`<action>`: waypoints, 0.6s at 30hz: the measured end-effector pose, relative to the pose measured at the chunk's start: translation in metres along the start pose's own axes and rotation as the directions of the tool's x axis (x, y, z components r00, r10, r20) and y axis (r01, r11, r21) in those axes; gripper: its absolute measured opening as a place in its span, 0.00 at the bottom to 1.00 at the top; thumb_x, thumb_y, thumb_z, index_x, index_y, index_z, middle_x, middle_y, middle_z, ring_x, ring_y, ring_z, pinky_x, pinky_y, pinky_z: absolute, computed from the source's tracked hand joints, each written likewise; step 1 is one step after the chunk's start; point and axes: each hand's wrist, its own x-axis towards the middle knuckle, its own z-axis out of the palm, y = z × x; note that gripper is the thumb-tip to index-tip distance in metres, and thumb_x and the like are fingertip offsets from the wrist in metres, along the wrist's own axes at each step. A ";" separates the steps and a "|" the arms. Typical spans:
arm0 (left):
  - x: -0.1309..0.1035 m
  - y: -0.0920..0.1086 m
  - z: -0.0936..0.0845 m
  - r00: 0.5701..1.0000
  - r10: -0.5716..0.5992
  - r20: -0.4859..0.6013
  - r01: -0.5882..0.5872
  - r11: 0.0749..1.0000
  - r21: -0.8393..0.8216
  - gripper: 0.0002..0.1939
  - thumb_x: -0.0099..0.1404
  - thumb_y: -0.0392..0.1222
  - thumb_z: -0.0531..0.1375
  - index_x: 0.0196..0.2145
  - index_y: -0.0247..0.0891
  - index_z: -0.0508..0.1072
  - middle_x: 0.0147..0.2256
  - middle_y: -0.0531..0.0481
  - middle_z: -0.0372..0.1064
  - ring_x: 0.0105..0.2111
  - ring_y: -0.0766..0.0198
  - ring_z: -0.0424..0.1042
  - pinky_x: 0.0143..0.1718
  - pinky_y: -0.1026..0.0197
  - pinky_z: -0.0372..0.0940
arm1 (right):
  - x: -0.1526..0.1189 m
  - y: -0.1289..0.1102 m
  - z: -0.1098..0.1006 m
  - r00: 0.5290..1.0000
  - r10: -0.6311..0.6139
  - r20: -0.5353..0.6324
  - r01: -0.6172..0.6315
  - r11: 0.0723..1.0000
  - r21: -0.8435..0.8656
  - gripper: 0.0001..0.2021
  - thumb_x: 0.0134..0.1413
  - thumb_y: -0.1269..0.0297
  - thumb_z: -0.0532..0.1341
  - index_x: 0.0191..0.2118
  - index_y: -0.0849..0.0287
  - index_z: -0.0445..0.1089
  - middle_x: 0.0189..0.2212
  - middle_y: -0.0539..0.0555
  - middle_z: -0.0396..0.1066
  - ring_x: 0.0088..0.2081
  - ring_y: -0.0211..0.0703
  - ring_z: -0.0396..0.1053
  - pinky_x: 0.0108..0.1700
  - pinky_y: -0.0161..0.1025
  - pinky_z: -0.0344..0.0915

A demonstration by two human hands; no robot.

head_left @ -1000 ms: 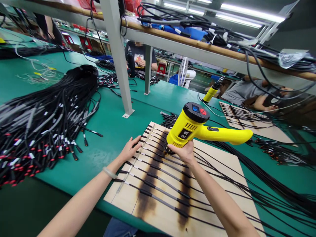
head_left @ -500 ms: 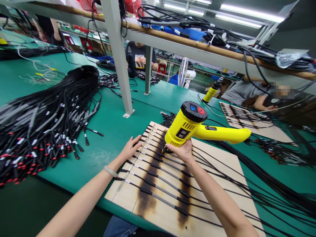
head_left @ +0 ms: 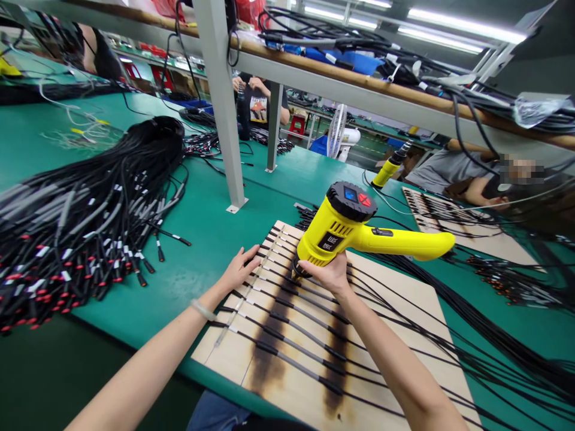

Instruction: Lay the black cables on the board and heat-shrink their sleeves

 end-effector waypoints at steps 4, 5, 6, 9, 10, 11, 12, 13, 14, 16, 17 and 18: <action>0.000 -0.001 0.001 1.000 0.009 -0.011 -0.009 1.000 -0.009 0.40 0.62 0.67 0.43 0.59 0.33 0.62 0.60 0.40 0.56 0.61 0.51 0.55 0.65 0.44 0.37 | 0.002 -0.001 0.003 0.999 -0.007 -0.033 0.007 1.000 -0.017 0.25 0.29 0.59 0.73 0.39 0.60 0.71 0.39 0.58 0.75 0.40 0.53 0.74 0.48 0.53 0.70; 0.000 -0.001 0.001 1.000 0.010 -0.014 -0.010 1.000 -0.011 0.40 0.62 0.67 0.43 0.59 0.33 0.62 0.60 0.41 0.56 0.61 0.51 0.55 0.65 0.43 0.37 | 0.003 -0.002 0.003 0.999 -0.008 -0.044 0.007 1.000 -0.027 0.24 0.29 0.59 0.74 0.37 0.59 0.71 0.39 0.58 0.75 0.40 0.53 0.74 0.48 0.53 0.71; 0.000 -0.001 0.001 1.000 0.012 -0.017 -0.012 1.000 -0.014 0.40 0.62 0.67 0.43 0.59 0.34 0.63 0.60 0.41 0.56 0.61 0.51 0.56 0.65 0.43 0.38 | 0.004 -0.002 0.003 0.999 -0.006 -0.049 0.005 0.999 -0.035 0.23 0.29 0.59 0.74 0.36 0.59 0.72 0.38 0.58 0.76 0.39 0.52 0.74 0.47 0.53 0.71; 0.000 -0.002 0.001 1.000 0.013 -0.026 -0.014 1.000 -0.022 0.39 0.62 0.67 0.44 0.59 0.35 0.63 0.60 0.42 0.56 0.61 0.51 0.56 0.65 0.43 0.38 | 0.006 -0.003 0.004 0.999 0.007 -0.052 -0.009 0.999 -0.051 0.21 0.28 0.58 0.73 0.34 0.59 0.72 0.36 0.57 0.76 0.39 0.53 0.74 0.46 0.53 0.72; 0.000 -0.003 0.001 1.000 0.014 -0.025 -0.014 1.000 -0.023 0.39 0.62 0.66 0.44 0.59 0.36 0.62 0.60 0.42 0.56 0.61 0.52 0.56 0.65 0.43 0.38 | 0.007 -0.003 0.004 0.999 0.007 -0.053 -0.010 0.999 -0.052 0.21 0.28 0.58 0.73 0.34 0.59 0.72 0.36 0.58 0.76 0.39 0.53 0.75 0.46 0.52 0.72; 0.000 -0.003 0.001 1.000 0.014 -0.023 -0.015 1.000 -0.024 0.38 0.62 0.66 0.44 0.59 0.36 0.62 0.60 0.43 0.56 0.61 0.52 0.56 0.65 0.43 0.38 | 0.008 -0.004 0.004 0.999 0.006 -0.054 -0.009 0.999 -0.053 0.22 0.28 0.57 0.73 0.34 0.60 0.72 0.36 0.58 0.76 0.39 0.54 0.75 0.45 0.52 0.72; 0.000 -0.003 0.001 1.000 0.015 -0.020 -0.015 1.000 -0.025 0.38 0.62 0.66 0.44 0.59 0.36 0.62 0.60 0.43 0.56 0.61 0.52 0.55 0.65 0.43 0.37 | 0.009 -0.005 0.005 0.999 0.003 -0.052 -0.006 0.999 -0.053 0.22 0.28 0.57 0.73 0.34 0.60 0.72 0.35 0.58 0.76 0.38 0.54 0.75 0.45 0.51 0.72; 0.000 -0.003 0.001 1.000 0.015 -0.017 -0.015 1.000 -0.026 0.38 0.62 0.66 0.44 0.59 0.36 0.62 0.60 0.42 0.56 0.61 0.52 0.55 0.65 0.43 0.37 | 0.010 -0.006 0.005 0.999 0.000 -0.047 -0.002 0.999 -0.053 0.22 0.28 0.58 0.73 0.34 0.60 0.72 0.35 0.59 0.76 0.38 0.54 0.75 0.44 0.51 0.73; 0.000 -0.002 0.001 1.000 0.014 -0.015 -0.015 0.999 -0.028 0.39 0.62 0.66 0.44 0.59 0.35 0.62 0.60 0.42 0.56 0.61 0.52 0.55 0.65 0.43 0.37 | 0.011 -0.007 0.005 0.999 -0.007 -0.043 0.005 0.999 -0.051 0.21 0.29 0.58 0.73 0.34 0.61 0.72 0.35 0.59 0.76 0.37 0.53 0.75 0.44 0.50 0.73; -0.001 -0.002 0.001 1.000 0.011 -0.015 -0.012 0.999 -0.033 0.40 0.62 0.66 0.44 0.59 0.33 0.62 0.60 0.40 0.56 0.61 0.52 0.55 0.65 0.44 0.36 | 0.013 -0.009 0.005 0.999 -0.020 -0.038 0.019 0.999 -0.046 0.20 0.29 0.59 0.73 0.33 0.60 0.72 0.34 0.58 0.77 0.36 0.53 0.76 0.43 0.49 0.74; -0.001 -0.002 0.000 1.000 0.009 -0.014 -0.010 0.999 -0.036 0.40 0.62 0.66 0.44 0.59 0.32 0.62 0.60 0.40 0.56 0.61 0.52 0.55 0.65 0.44 0.36 | 0.014 -0.010 0.005 0.999 -0.024 -0.039 0.022 0.999 -0.044 0.20 0.30 0.59 0.73 0.33 0.60 0.72 0.34 0.58 0.77 0.36 0.52 0.76 0.43 0.49 0.74; -0.001 -0.002 0.000 1.000 0.008 -0.013 -0.009 0.999 -0.039 0.40 0.62 0.66 0.44 0.59 0.32 0.62 0.60 0.40 0.55 0.61 0.52 0.55 0.65 0.44 0.36 | 0.014 -0.011 0.006 0.999 -0.026 -0.044 0.024 0.999 -0.043 0.20 0.29 0.59 0.73 0.33 0.60 0.72 0.34 0.58 0.77 0.35 0.52 0.76 0.42 0.48 0.74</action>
